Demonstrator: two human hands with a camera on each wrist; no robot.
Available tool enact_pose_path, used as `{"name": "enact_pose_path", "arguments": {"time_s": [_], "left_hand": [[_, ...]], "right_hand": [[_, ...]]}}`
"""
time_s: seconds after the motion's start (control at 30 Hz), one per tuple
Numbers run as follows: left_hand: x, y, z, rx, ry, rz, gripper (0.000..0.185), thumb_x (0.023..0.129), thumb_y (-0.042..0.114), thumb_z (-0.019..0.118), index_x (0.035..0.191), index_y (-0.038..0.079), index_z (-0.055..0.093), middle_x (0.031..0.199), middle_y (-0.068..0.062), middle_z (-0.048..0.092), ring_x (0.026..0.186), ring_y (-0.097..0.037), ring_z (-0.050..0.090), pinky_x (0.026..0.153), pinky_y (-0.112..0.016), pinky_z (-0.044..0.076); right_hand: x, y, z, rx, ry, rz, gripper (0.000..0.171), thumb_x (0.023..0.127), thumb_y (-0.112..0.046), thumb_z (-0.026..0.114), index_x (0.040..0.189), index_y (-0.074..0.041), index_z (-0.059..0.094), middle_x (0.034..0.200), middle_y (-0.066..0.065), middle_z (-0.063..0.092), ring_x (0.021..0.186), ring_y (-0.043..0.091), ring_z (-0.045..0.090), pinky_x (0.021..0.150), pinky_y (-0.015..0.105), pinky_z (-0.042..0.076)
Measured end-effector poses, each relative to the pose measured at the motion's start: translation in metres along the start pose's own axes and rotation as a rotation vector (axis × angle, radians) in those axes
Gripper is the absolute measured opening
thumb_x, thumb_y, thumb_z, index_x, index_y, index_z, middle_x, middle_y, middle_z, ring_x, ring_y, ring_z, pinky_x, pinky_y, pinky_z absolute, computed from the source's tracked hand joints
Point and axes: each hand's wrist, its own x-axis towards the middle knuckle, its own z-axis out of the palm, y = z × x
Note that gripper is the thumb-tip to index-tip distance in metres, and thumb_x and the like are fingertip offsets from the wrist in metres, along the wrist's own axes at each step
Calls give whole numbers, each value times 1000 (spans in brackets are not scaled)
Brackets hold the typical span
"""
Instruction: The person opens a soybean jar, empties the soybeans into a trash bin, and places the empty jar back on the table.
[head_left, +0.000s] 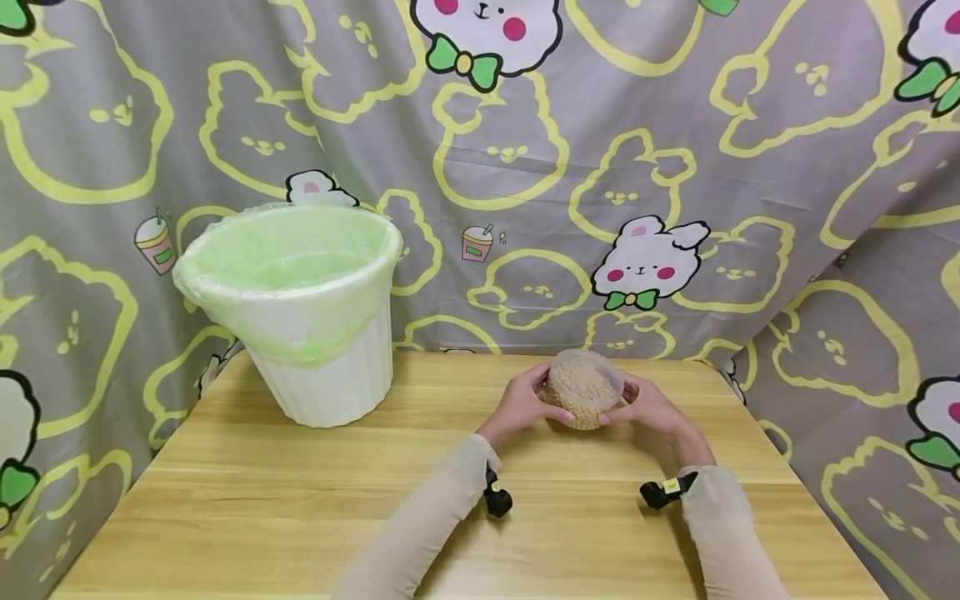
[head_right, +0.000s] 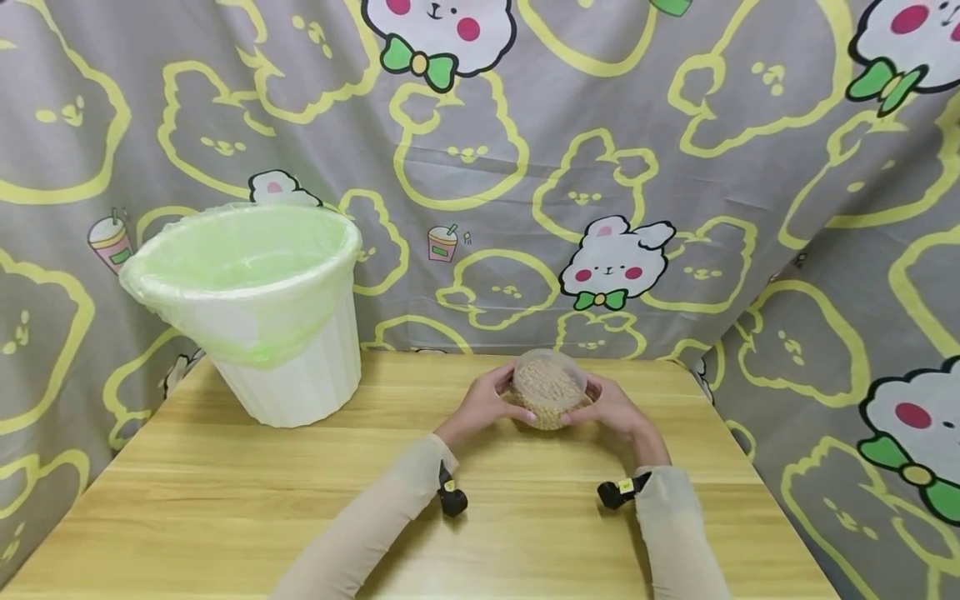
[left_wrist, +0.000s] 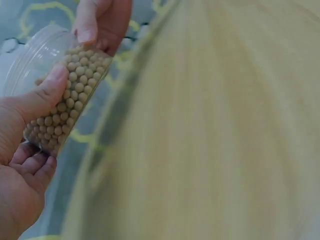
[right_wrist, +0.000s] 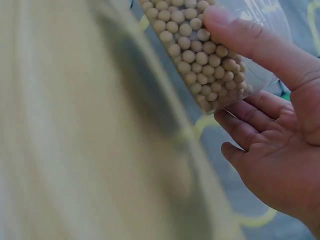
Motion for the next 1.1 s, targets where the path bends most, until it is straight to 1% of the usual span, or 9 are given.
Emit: {"name": "enact_pose_path", "arguments": {"time_s": [0.07, 0.17, 0.23, 0.33, 0.4, 0.6, 0.8, 0.97, 1.1], "left_hand": [[0, 10, -12, 16, 19, 0, 100, 68, 11, 95, 155, 16, 44, 155, -4, 51, 140, -19, 53, 113, -27, 44], [-2, 30, -30, 28, 45, 25, 104, 66, 13, 96, 156, 17, 43, 156, -5, 49, 140, -20, 53, 113, -30, 43], [-4, 45, -44, 41, 60, 46, 105, 66, 15, 97, 156, 19, 42, 156, -4, 49, 141, -20, 52, 114, -32, 43], [-8, 66, -66, 65, 75, 90, 106, 66, 19, 97, 156, 21, 42, 157, -3, 49, 142, -19, 50, 116, -35, 42], [-12, 78, -82, 73, 89, 110, 104, 67, 19, 97, 156, 22, 43, 155, -2, 51, 142, -18, 51, 115, -35, 42], [-32, 106, -125, 74, 124, 146, 97, 67, 16, 97, 151, 21, 49, 144, -3, 61, 135, -18, 58, 112, -38, 46], [-46, 117, -150, 77, 125, 198, 93, 69, 17, 96, 150, 22, 51, 140, -4, 64, 129, -20, 62, 108, -42, 49], [-54, 118, -158, 52, 97, 228, 92, 70, 16, 94, 151, 19, 50, 139, -9, 63, 126, -23, 63, 106, -37, 51], [-56, 117, -159, 40, 76, 229, 91, 71, 15, 94, 150, 15, 50, 135, -11, 64, 121, -23, 65, 101, -30, 52]], "right_hand": [[3, -14, 4, 2, 16, -17, 86, 75, -5, 87, 150, 1, 45, 153, 22, 48, 151, 40, 30, 126, 43, 21], [9, -37, 12, 13, 40, -48, 84, 76, -6, 86, 150, -3, 46, 149, 15, 54, 147, 28, 40, 117, 20, 31], [14, -54, 18, 31, 59, -77, 85, 76, -6, 86, 151, -4, 45, 147, 12, 55, 141, 18, 47, 109, 13, 36], [23, -79, 31, 87, 79, -135, 86, 77, -3, 86, 152, -2, 44, 146, 13, 54, 130, 7, 54, 105, 13, 41], [30, -95, 42, 138, 82, -180, 87, 77, 0, 85, 153, -2, 42, 146, 14, 53, 126, 4, 56, 104, 15, 45], [46, -139, 75, 246, 51, -288, 88, 76, 1, 85, 153, -3, 41, 143, 14, 53, 124, 10, 58, 102, 18, 49], [57, -163, 99, 323, 13, -358, 94, 71, -9, 92, 151, -4, 42, 137, 12, 54, 122, 17, 59, 97, 25, 54], [64, -171, 110, 323, -65, -405, 99, 68, -10, 94, 150, -7, 40, 137, 13, 52, 122, 24, 56, 98, 30, 54], [65, -172, 115, 334, -73, -435, 103, 66, -5, 93, 153, -14, 38, 141, 12, 51, 126, 25, 52, 102, 30, 51]]}}
